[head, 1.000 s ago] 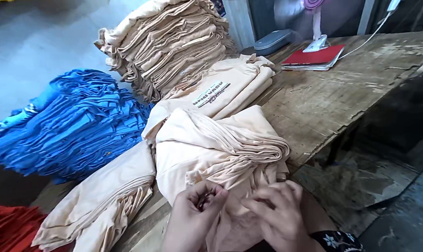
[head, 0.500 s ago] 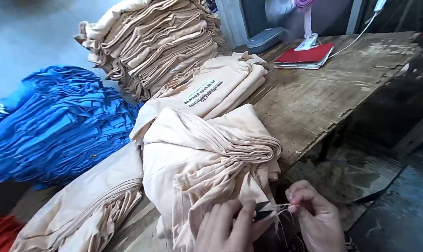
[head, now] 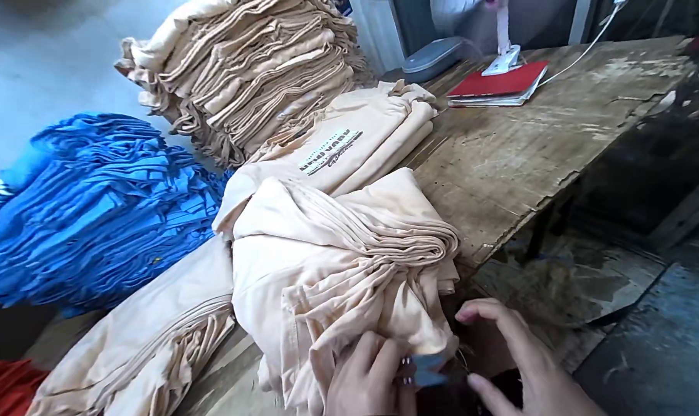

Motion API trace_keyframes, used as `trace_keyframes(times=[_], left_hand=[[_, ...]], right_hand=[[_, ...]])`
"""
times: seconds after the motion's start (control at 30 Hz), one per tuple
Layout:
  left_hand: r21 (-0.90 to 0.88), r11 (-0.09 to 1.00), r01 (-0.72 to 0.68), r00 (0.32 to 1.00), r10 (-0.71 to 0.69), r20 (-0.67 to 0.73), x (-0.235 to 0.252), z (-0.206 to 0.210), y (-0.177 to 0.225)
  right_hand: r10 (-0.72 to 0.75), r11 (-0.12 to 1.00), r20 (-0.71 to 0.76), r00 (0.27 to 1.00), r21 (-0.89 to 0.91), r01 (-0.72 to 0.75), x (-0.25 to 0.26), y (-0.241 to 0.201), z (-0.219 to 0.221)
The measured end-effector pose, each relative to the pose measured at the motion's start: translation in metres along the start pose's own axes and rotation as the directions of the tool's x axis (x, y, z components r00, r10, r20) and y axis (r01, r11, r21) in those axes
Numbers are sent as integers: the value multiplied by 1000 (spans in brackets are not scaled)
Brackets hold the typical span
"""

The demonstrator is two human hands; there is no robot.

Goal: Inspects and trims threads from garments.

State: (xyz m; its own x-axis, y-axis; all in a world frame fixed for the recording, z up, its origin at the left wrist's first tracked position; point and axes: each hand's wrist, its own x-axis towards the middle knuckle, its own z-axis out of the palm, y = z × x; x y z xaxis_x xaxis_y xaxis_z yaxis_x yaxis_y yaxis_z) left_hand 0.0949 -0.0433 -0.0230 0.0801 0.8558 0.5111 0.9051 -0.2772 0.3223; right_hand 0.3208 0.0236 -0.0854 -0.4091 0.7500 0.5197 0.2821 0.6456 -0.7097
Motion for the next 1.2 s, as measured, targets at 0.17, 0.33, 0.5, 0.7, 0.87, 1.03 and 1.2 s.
trace_keyframes(times=[0.17, 0.33, 0.5, 0.7, 0.87, 1.03, 1.2], left_hand=[[-282, 958, 55, 997, -36, 73, 11, -20, -5], [-444, 877, 183, 982, -188, 32, 30, -13, -29], [-543, 809, 225, 972, -223, 70, 33, -9, -28], [-371, 928, 30, 1000, -31, 2, 17, -21, -18], [232, 916, -328, 920, 365, -141, 6, -23, 6], [372, 844, -387, 858, 478, -190, 10, -5, 2], [-1, 998, -69, 997, 68, -43, 16, -18, -13]], right_hand=[[-87, 920, -447, 890, 307, 244, 36, -24, 59], [132, 793, -344, 930, 600, 109, 63, -27, 67], [-262, 965, -465, 846, -125, 230, 33, -15, 57], [-185, 981, -374, 909, -22, 191, -8, -26, 28], [-179, 973, -354, 918, 77, 219, -12, -35, 31], [-110, 968, -381, 918, 168, 186, -5, -39, 37], [-107, 980, -114, 988, 157, 125, -7, -32, 32]])
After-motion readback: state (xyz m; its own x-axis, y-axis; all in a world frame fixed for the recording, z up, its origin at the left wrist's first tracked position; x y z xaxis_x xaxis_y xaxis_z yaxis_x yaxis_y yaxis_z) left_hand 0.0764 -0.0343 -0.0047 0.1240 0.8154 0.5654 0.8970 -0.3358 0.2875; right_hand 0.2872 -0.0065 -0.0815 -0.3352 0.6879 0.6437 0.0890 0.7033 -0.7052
